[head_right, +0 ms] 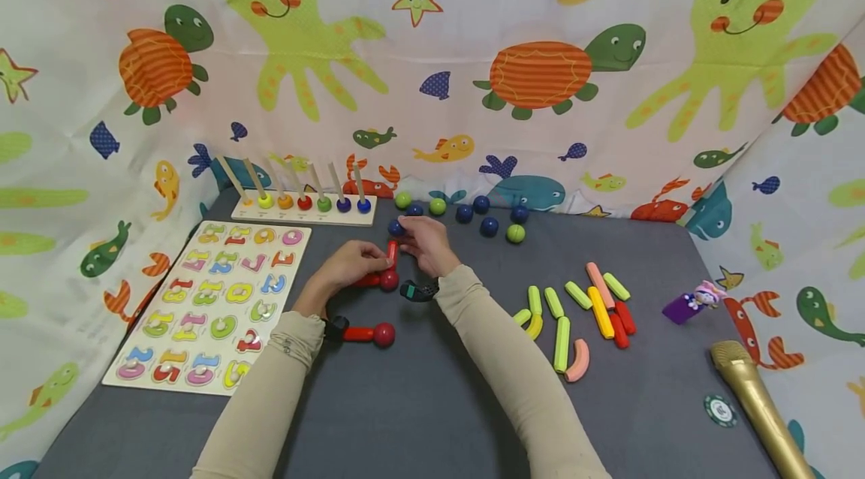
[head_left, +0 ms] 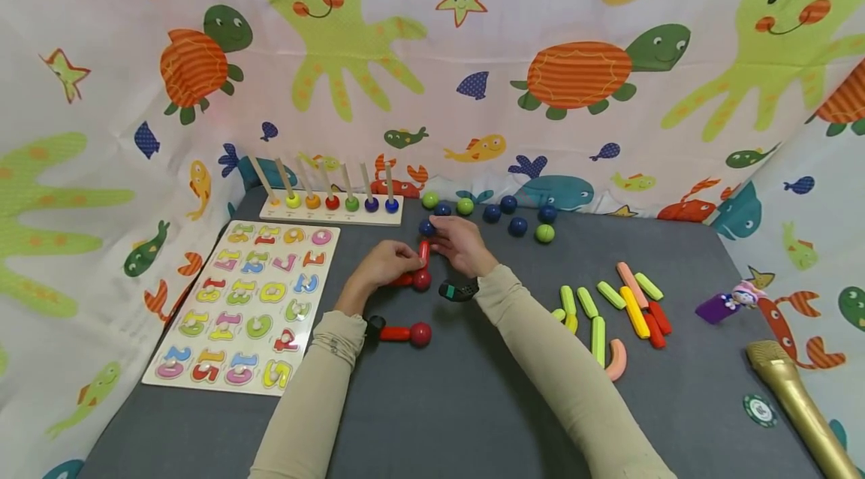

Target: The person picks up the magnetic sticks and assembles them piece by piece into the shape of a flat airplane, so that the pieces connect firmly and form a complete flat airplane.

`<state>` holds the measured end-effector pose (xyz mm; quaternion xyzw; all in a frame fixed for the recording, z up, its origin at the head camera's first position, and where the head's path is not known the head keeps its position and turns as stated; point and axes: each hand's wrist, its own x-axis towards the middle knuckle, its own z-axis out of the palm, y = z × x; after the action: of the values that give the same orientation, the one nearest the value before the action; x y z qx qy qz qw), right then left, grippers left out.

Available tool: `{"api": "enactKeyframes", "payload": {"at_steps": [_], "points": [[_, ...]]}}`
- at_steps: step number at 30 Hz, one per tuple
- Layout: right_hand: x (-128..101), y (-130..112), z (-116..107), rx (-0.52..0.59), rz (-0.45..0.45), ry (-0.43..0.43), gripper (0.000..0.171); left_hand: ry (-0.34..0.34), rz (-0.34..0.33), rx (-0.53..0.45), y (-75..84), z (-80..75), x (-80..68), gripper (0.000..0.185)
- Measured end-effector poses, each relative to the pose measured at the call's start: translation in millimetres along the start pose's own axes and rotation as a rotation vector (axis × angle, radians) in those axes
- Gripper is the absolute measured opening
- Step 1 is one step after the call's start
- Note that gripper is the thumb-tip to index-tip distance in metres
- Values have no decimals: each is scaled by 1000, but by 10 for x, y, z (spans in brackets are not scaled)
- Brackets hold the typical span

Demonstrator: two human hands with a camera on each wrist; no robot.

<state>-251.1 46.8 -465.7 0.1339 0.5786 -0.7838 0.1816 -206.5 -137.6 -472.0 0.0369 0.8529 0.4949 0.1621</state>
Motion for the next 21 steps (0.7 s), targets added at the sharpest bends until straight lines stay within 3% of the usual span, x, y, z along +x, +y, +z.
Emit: {"api": "enactKeyframes", "payload": {"at_steps": [4,14,17,21], "points": [[-15,5,-39,-158,-62,-75,36,-6,7,3,6,2,-1,23],[-103,-6,-158,-335,-122,-123,33,-26,-54,-6,106,70,58,30],[-176,-64,-277,-527,-189,-196,36,-19,-64,6,123,68,57,29],[-359,-242,-569,-925,-325,-336,39,-12,-60,-11,142,50,45,26]]}}
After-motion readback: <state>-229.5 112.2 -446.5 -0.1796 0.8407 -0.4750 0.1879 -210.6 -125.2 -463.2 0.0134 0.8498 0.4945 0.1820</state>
